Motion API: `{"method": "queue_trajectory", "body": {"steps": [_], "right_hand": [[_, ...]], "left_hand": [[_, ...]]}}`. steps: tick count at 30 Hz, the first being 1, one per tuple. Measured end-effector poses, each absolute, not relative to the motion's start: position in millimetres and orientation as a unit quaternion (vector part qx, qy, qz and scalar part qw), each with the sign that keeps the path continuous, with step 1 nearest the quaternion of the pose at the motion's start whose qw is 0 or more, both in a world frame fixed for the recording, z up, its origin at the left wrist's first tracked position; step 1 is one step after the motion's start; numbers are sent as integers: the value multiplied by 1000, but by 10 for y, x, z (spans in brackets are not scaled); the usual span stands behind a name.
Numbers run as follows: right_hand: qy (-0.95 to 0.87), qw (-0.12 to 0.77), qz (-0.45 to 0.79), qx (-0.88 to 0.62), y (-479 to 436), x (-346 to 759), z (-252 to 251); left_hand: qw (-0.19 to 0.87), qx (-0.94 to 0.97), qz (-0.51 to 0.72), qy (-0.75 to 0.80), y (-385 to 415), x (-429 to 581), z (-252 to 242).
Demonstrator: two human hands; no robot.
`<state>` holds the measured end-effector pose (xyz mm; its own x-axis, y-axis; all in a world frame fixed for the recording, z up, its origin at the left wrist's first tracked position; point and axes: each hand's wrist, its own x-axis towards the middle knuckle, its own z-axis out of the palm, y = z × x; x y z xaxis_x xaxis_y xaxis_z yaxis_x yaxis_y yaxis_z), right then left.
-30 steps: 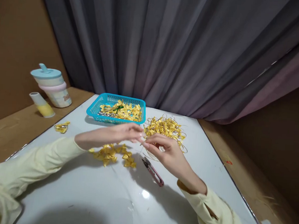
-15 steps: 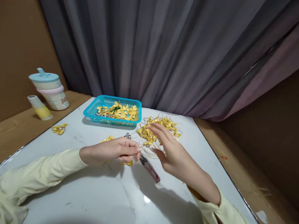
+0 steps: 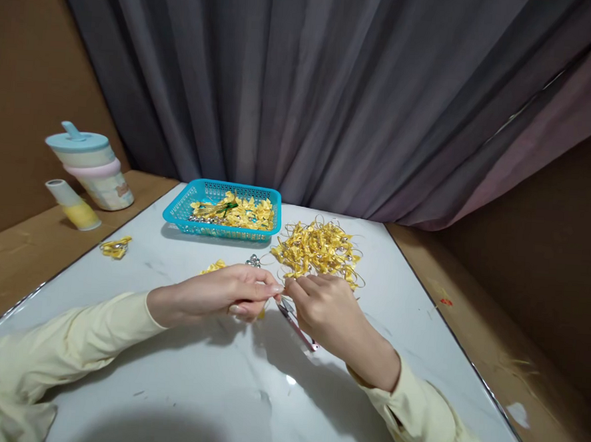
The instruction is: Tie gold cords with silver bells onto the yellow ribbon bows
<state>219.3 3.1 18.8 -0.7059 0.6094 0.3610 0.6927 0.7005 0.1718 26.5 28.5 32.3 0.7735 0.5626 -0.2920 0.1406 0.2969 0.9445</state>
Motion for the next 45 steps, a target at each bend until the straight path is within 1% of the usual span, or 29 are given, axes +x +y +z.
{"method": "queue_trajectory", "body": {"steps": [5,7,10,15,18,20,22,27,29,33,35,39,45], "right_hand": [[-911,157,-123,-362,-1,2164,172],[-909,172,-86,-369,-11,2142,162],[-891,207,24,-404,-21,2112,163],[-803,290,257,-453,-29,2070,250],[-747,302,358,-472,-39,2054,308],[-728,300,391,-477,-47,2050,320],[-732,299,387,-474,-54,2052,312],[-788,290,297,-455,-66,2072,286],[-805,278,271,-448,-66,2084,292],[-832,239,223,-448,-58,2103,324],[-838,215,218,-451,-53,2110,349],[-842,173,263,-438,-44,2128,396],[-848,149,310,-404,-20,2165,409]], "left_hand": [[748,531,217,335,225,270,296],[732,528,253,347,203,280,277],[678,560,301,369,182,300,262],[583,622,350,388,155,310,254],[542,656,360,382,120,297,235],[524,672,363,377,100,289,226],[509,686,361,374,90,284,228],[459,741,333,360,109,274,265],[403,787,321,340,119,262,266],[241,870,326,282,129,233,246],[207,890,313,259,130,222,249],[219,907,273,234,136,220,281],[256,895,282,231,151,236,226]]}}
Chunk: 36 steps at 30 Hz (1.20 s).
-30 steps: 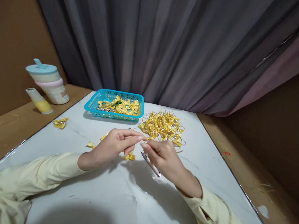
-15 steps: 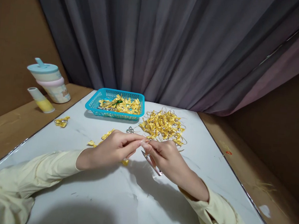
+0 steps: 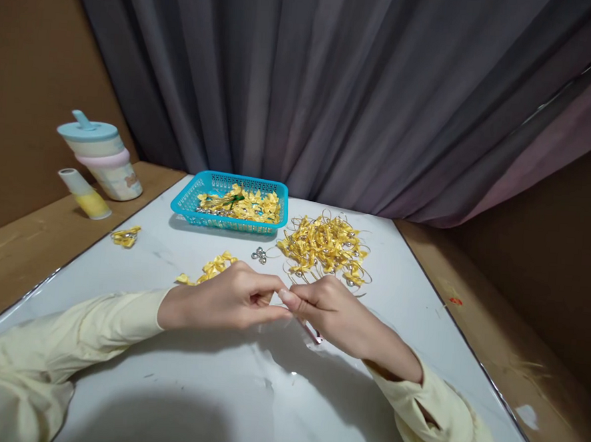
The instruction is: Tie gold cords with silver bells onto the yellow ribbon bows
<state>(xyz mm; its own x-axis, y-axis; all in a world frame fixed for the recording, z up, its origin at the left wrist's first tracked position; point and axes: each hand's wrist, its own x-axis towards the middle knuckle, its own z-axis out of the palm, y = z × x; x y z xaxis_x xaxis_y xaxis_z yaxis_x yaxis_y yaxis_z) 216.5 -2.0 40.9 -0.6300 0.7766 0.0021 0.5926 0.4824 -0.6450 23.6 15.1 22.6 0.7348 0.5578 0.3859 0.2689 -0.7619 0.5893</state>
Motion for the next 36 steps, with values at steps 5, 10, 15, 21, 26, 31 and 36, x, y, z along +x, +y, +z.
{"method": "queue_trajectory", "body": {"steps": [5,10,15,21,26,31,36], "right_hand": [[-841,142,373,-366,9,2225,459],[-791,152,460,-375,24,2264,478],[-760,195,463,-411,13,2229,463],[-749,220,459,-425,5,2226,465],[-751,234,437,-437,-16,2222,453],[-743,234,434,-454,4,2214,431],[-745,239,424,-456,-2,2222,475]], "left_hand": [[339,848,314,260,137,257,212],[461,754,323,339,175,270,259],[516,713,322,349,189,273,277],[523,702,336,348,175,265,311],[500,706,358,352,181,264,316],[365,764,401,350,190,265,237],[269,803,415,332,191,253,180]]}}
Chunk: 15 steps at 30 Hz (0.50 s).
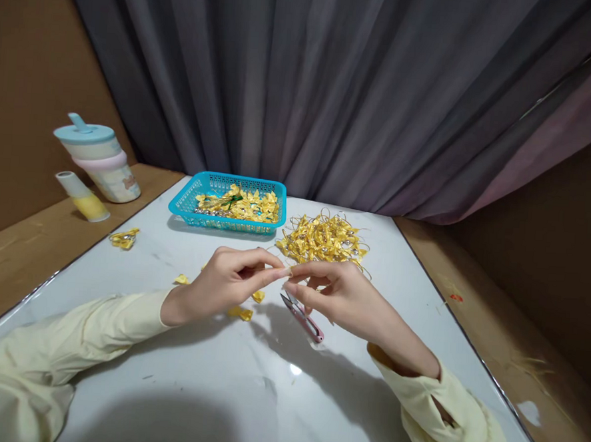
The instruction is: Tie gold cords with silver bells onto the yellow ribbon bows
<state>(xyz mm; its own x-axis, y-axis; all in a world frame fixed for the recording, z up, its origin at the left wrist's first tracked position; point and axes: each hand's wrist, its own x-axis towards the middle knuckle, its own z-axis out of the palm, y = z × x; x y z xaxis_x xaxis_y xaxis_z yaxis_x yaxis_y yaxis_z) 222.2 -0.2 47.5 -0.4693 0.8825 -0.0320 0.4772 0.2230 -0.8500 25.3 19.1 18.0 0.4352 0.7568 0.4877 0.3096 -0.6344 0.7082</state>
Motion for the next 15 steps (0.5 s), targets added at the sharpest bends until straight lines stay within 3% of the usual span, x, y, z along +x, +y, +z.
{"method": "queue_trajectory", "body": {"steps": [8,15], "right_hand": [[-727,263,426,-470,-22,2156,472],[-792,388,180,-435,-95,2069,345]], "left_hand": [[285,803,405,332,187,264,173],[456,725,371,359,200,280,255]]}}
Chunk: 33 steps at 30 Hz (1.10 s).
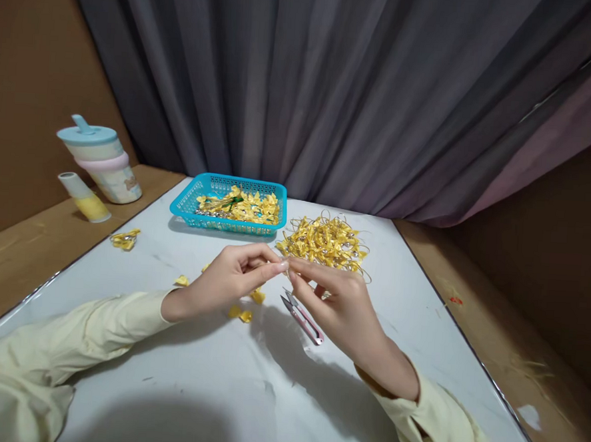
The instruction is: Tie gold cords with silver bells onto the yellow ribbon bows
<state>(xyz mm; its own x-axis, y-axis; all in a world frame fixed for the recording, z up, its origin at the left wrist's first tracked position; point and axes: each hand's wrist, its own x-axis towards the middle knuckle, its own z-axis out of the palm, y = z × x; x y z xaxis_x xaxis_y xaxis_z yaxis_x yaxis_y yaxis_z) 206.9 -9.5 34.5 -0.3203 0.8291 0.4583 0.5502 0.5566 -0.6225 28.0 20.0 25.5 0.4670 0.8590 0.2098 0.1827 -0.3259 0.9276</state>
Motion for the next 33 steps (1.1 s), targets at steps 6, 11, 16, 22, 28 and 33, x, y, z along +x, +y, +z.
{"method": "queue_trajectory", "body": {"steps": [6,11,16,22,28,33], "right_hand": [[-837,385,-5,-389,-93,2063,238],[-854,352,-67,-379,-88,2083,235],[-861,333,-53,-381,-96,2107,272],[-846,391,65,-358,-82,2111,311],[-829,402,114,-371,-101,2094,353],[-825,403,116,-378,-100,2088,347]], "left_hand": [[548,673,354,349,250,262,292],[576,648,353,352,271,271,288],[587,640,335,366,279,283,310],[511,702,326,373,287,268,334],[225,848,361,316,274,207,305],[58,893,350,277,256,174,257]]}}
